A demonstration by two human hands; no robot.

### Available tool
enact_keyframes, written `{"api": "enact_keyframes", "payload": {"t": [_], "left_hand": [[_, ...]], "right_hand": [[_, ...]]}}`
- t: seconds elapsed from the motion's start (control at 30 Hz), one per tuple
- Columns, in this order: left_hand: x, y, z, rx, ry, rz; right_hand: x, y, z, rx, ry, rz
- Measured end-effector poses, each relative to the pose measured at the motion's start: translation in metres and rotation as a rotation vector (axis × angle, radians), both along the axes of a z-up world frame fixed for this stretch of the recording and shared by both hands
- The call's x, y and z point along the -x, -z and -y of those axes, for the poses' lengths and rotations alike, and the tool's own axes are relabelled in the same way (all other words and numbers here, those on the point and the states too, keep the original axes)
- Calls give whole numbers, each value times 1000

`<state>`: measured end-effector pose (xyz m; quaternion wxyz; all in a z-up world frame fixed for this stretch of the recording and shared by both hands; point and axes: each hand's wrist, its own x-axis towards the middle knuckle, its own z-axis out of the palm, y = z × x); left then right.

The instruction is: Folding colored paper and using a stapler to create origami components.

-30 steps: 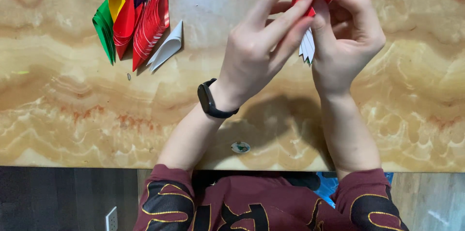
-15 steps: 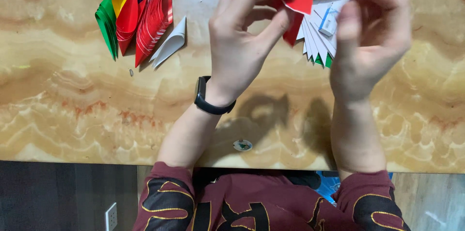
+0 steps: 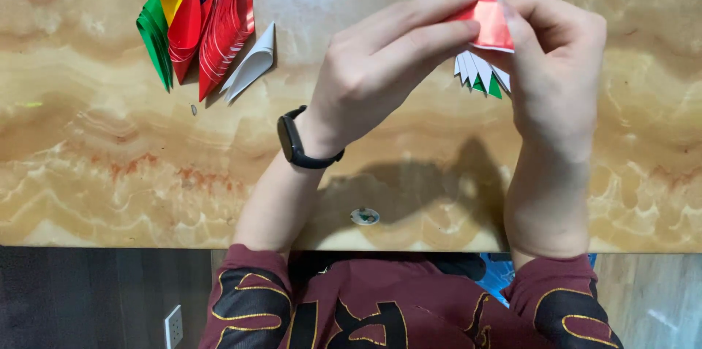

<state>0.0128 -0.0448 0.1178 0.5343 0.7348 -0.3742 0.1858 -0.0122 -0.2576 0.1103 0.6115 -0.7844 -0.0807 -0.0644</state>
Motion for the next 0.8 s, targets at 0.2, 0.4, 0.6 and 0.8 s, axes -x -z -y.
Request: {"api": "enact_keyframes", "payload": {"t": [0.2, 0.4, 0.6, 0.8], "left_hand": [[-2, -7, -7, -19, 147, -15], [-5, -5, -7, -11, 198, -24], [-6, -8, -8, -6, 253, -63], [-2, -5, -7, 41, 124, -89]], "right_hand": [[2, -7, 11, -244, -70, -235], [4, -12, 18, -14, -61, -275], [4, -18, 15, -31, -61, -378], [5, -28, 24, 182, -149, -323]]}}
